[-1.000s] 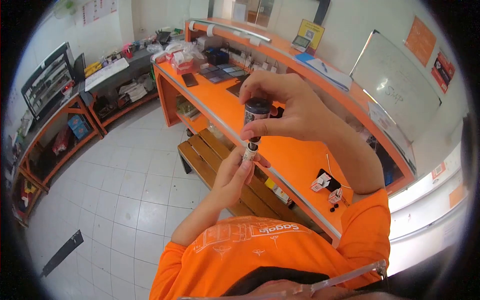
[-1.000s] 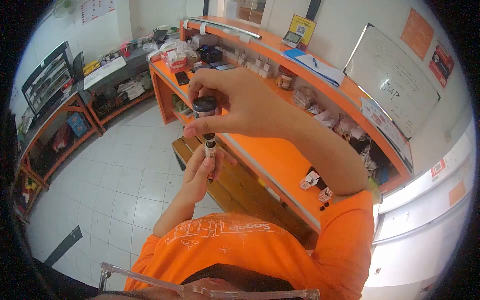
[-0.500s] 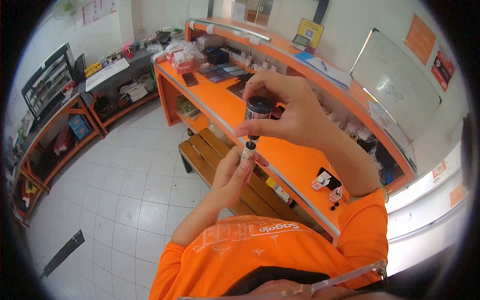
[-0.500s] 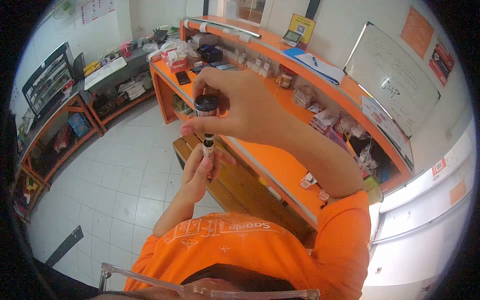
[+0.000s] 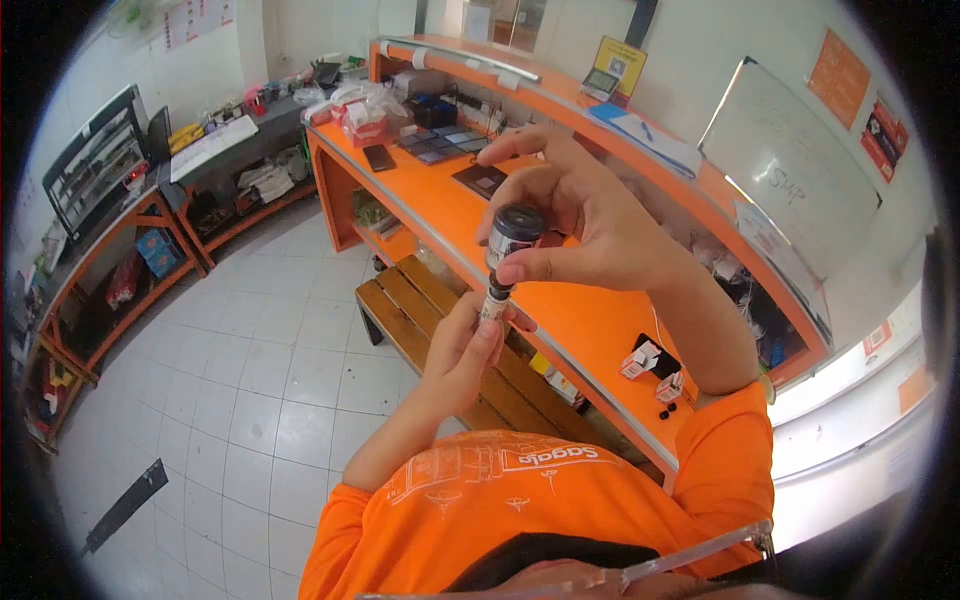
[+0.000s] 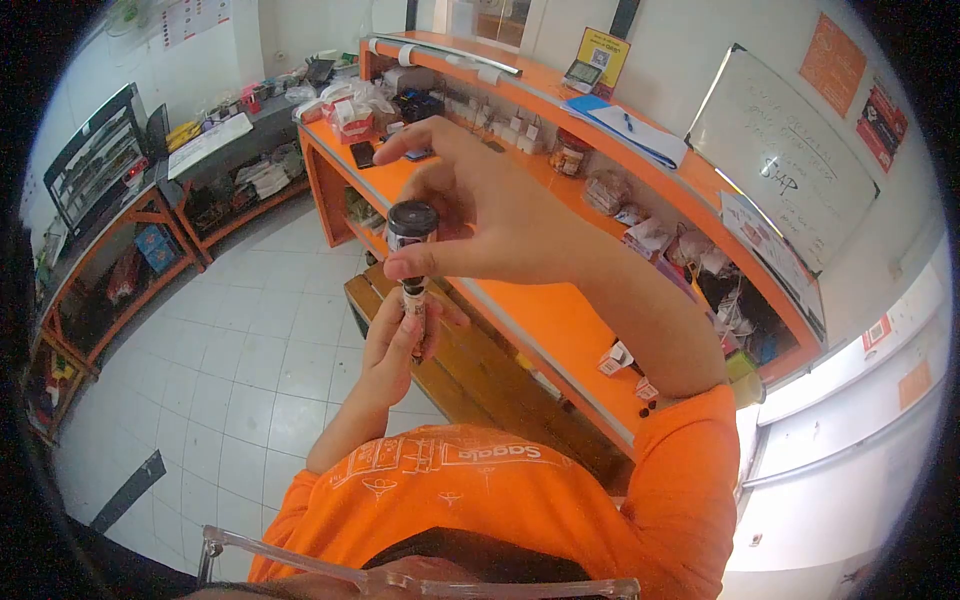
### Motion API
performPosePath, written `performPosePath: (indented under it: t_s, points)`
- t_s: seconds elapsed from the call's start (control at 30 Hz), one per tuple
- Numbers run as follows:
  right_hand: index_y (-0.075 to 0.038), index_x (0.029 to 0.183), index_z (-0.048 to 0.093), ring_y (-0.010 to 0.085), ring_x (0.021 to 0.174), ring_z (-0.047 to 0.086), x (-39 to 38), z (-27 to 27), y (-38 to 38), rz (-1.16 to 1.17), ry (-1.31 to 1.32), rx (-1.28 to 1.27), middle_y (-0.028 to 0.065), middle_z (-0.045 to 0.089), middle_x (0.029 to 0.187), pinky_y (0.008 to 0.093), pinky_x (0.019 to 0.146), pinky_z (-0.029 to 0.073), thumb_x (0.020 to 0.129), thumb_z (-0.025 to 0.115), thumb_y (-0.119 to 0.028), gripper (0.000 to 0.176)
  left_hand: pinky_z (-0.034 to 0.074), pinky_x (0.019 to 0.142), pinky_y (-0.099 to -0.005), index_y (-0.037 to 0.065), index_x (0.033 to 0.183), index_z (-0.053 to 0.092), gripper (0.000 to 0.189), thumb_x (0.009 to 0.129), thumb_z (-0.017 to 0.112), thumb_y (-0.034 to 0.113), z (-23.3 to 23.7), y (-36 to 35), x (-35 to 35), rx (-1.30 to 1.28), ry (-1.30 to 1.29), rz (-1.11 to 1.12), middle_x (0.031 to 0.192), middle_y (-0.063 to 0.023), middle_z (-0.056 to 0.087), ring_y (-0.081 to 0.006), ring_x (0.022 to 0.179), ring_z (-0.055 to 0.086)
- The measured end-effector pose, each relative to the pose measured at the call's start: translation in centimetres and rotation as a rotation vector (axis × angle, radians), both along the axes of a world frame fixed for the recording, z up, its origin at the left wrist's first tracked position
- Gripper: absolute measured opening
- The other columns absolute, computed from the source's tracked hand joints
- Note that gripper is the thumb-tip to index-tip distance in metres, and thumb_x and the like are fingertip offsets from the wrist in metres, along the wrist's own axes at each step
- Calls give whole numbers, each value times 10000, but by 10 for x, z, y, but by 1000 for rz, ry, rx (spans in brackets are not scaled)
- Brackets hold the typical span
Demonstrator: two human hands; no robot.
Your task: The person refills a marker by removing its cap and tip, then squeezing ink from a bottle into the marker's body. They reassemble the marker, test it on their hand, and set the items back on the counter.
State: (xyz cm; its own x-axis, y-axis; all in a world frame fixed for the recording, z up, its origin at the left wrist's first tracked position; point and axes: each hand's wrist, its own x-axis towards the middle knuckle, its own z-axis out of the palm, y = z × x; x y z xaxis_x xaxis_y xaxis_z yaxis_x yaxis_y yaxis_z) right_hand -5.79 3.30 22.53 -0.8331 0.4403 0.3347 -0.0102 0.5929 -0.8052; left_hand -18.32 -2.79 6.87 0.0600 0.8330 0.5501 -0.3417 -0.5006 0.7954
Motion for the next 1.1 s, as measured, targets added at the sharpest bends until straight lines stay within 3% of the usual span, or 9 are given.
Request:
performPosePath:
  t_s: [0.1,0.2,0.3,0.53,0.7,0.8,1.1]
  points:
    - [-49,1054,469,129,828,576,0,1,2,34,56,-122,71,576,888,226,706,490,670,735,-50,467,313,501,-172,26,1013,454,266,917,368,258,1,-2,0,1,13,4,897,-117,588,-43,538,365]
    - [10,992,493,111,802,558,0,-1,1,-25,89,-86,70,567,883,228,716,471,683,741,-106,413,314,502,-173,28,1011,455,258,917,366,251,2,-3,1,-17,-12,-12,898,-115,588,-44,544,365]
    - [-27,995,516,144,879,566,2,-1,4,-17,69,-44,77,573,924,268,751,507,681,722,-42,375,316,505,-174,32,1012,456,252,917,363,246,2,-2,1,-26,16,9,900,-113,588,-46,549,368]
    - [-28,1006,513,145,875,565,4,-5,9,-53,94,18,82,580,911,267,747,505,715,702,-70,350,320,506,-175,40,1012,456,241,917,363,241,2,-2,1,-28,4,-6,904,-114,586,-47,547,368]
    - [-1,999,501,111,776,574,5,-1,6,-117,134,-124,57,568,875,231,637,472,743,702,-200,382,318,500,-174,38,1013,454,244,917,365,244,1,1,3,-24,2,-15,907,-118,584,-47,537,364]
    - [-9,1012,496,107,760,573,6,-1,10,-134,108,-82,50,570,865,222,593,459,744,700,-236,406,316,493,-175,37,1014,454,255,916,364,254,0,1,3,-15,3,-21,902,-115,585,-47,528,363]
    - [-2,1004,494,111,760,568,7,-2,8,-126,121,-58,48,558,867,228,613,467,743,702,-238,408,318,489,-176,31,1008,457,273,915,363,271,-1,2,4,-20,25,-7,893,-112,586,-49,530,366]
